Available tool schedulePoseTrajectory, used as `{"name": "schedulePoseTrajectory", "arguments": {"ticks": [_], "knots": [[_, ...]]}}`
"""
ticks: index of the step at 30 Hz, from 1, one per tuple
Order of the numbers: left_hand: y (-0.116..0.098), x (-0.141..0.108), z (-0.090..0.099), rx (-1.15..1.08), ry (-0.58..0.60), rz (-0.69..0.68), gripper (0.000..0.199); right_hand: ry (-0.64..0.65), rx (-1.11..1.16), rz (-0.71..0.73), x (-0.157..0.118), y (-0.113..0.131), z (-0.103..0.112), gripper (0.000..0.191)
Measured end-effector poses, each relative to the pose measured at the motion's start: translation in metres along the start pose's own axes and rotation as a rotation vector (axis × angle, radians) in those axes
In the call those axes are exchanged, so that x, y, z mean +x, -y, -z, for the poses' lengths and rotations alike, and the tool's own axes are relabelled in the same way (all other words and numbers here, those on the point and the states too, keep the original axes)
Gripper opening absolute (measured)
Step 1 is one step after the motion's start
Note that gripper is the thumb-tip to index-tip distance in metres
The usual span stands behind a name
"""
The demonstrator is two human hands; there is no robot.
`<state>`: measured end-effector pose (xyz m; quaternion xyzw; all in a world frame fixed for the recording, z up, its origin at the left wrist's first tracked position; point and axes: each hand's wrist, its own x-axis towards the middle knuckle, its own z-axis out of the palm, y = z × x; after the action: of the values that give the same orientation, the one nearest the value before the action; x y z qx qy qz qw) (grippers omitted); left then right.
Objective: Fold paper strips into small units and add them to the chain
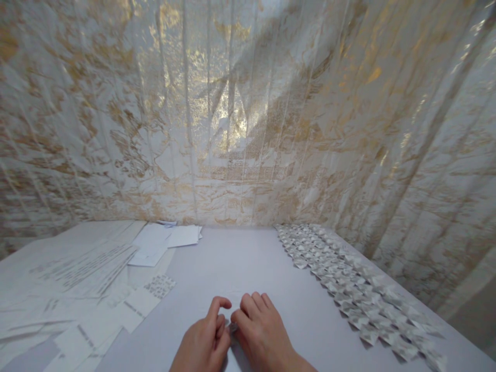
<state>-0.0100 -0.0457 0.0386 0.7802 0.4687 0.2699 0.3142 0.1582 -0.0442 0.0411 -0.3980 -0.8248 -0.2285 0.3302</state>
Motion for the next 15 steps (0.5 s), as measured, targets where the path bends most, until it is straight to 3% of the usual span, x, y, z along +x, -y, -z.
{"name": "schedulePoseTrajectory", "arguments": {"ticks": [9, 12, 15], "knots": [[0.000, 0.001, -0.002, 0.097, 0.005, 0.011, 0.027, 0.008, 0.045, -0.010, -0.007, 0.002, -0.009, 0.024], [0.002, 0.000, -0.002, 0.110, 0.001, -0.002, 0.025, 0.115, 0.075, -0.032, -0.007, -0.002, -0.007, 0.024], [0.006, 0.000, 0.000, 0.090, 0.014, -0.027, 0.026, 0.325, 0.119, -0.117, 0.002, -0.029, 0.012, 0.016]]}}
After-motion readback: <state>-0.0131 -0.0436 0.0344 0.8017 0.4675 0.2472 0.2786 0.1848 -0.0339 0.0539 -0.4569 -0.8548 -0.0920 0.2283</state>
